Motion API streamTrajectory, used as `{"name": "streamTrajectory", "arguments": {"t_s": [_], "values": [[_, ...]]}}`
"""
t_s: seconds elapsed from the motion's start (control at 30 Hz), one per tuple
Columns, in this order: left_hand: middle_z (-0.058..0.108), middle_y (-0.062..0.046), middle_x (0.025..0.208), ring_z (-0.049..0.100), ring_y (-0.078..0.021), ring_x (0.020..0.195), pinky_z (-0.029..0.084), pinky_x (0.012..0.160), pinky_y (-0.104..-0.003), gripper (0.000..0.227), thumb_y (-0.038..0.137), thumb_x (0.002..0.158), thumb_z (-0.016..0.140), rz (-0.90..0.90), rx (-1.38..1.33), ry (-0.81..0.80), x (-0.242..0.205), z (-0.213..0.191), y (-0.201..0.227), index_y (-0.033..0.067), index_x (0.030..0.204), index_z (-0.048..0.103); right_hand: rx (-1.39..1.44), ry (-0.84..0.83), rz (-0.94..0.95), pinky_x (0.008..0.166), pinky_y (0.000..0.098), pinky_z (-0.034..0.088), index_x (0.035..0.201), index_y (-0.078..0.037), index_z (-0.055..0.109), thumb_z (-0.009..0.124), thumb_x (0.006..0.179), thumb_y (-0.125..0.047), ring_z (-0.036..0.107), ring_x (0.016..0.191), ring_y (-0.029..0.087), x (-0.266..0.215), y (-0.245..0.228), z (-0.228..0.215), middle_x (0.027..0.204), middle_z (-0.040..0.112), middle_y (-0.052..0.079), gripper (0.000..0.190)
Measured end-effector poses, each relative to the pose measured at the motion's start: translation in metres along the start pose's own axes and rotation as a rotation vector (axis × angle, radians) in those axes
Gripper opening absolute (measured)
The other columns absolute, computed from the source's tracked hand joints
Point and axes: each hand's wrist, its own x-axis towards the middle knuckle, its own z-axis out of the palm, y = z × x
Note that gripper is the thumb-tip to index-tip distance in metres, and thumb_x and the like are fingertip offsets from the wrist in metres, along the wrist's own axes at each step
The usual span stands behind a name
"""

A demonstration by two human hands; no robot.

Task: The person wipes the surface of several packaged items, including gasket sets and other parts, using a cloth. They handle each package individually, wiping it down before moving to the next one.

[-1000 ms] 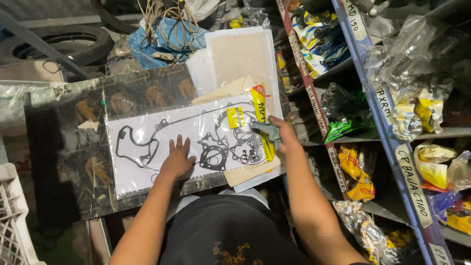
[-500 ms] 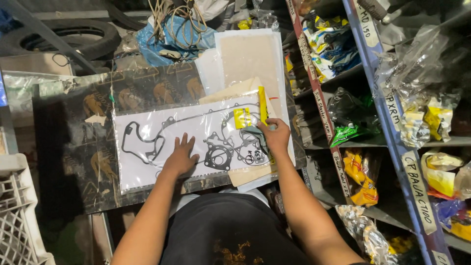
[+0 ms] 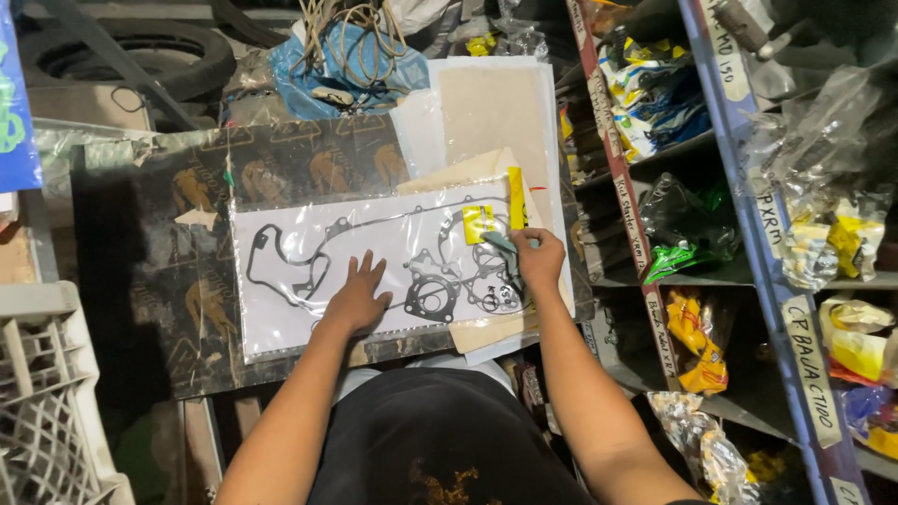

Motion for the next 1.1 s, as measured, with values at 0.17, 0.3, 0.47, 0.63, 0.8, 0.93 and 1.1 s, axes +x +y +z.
{"name": "streamTrajectory", "arguments": {"t_s": [0.17,0.3,0.47,0.63,0.8,0.93,1.1], "values": [[0.012,-0.015,0.173,0.006,-0.0407,0.158,0.037,0.117,-0.059,0.069,0.028,0.1,0.058,0.023,-0.002,-0.036,0.0,0.0,-0.005,0.0103,0.162,0.032,-0.098,-0.008,-0.074,0.083,0.0441,0.054,0.095,-0.009,0.079,0.082,0.088,-0.026,0.071,0.097,0.035,-0.004,0.005,0.002,0.09,0.076,0.015,0.019],[0.011,-0.012,0.173,0.008,-0.0387,0.158,0.04,0.115,-0.06,0.069,0.03,0.1,0.057,0.055,0.06,-0.053,0.002,-0.002,-0.015,0.015,0.162,0.032,-0.226,-0.018,-0.05,0.089,0.0497,0.054,0.099,-0.009,0.078,0.074,0.095,-0.026,0.07,0.103,0.038,0.004,0.014,0.013,0.096,0.076,0.016,0.018],[0.012,-0.01,0.173,0.011,-0.0361,0.158,0.042,0.112,-0.061,0.071,0.029,0.099,0.058,0.092,0.169,-0.081,0.015,-0.004,-0.028,0.0201,0.163,0.03,-0.219,-0.038,-0.043,0.092,0.0546,0.052,0.109,0.001,0.072,0.066,0.102,-0.023,0.067,0.107,0.045,0.002,0.012,0.018,0.1,0.072,0.026,0.026],[0.014,-0.006,0.174,0.015,-0.0319,0.158,0.044,0.109,-0.063,0.072,0.029,0.099,0.059,0.11,0.229,-0.091,0.018,-0.007,-0.035,0.0254,0.164,0.029,-0.101,-0.004,-0.034,0.097,0.0543,0.049,0.117,0.005,0.066,0.057,0.109,-0.021,0.064,0.112,0.046,-0.018,-0.008,0.011,0.108,0.068,0.028,0.029],[0.0,0.0,0.175,0.001,-0.0265,0.161,0.041,0.111,-0.065,0.076,0.031,0.103,0.055,0.092,0.275,-0.144,-0.009,-0.013,-0.024,0.0249,0.167,0.014,-0.015,-0.05,-0.016,0.097,0.0537,0.047,0.127,0.005,0.058,0.044,0.116,-0.024,0.062,0.112,0.039,-0.014,0.008,0.015,0.113,0.064,0.025,0.034],[-0.007,0.0,0.175,-0.01,-0.0236,0.161,0.035,0.115,-0.064,0.073,0.04,0.108,0.041,0.084,0.387,-0.177,-0.021,-0.011,-0.022,0.0239,0.167,0.002,-0.031,-0.027,-0.012,0.098,0.0543,0.047,0.127,0.005,0.059,0.047,0.115,-0.025,0.061,0.117,0.042,-0.02,-0.004,0.019,0.114,0.065,0.025,0.034],[-0.009,0.0,0.175,-0.012,-0.0233,0.16,0.032,0.117,-0.061,0.072,0.044,0.109,0.035,0.076,0.428,-0.164,-0.025,-0.012,-0.023,0.0235,0.167,-0.001,-0.152,-0.08,-0.04,0.095,0.0516,0.049,0.116,-0.005,0.067,0.051,0.113,-0.025,0.065,0.111,0.038,-0.023,-0.008,0.018,0.107,0.07,0.019,0.025]]}}
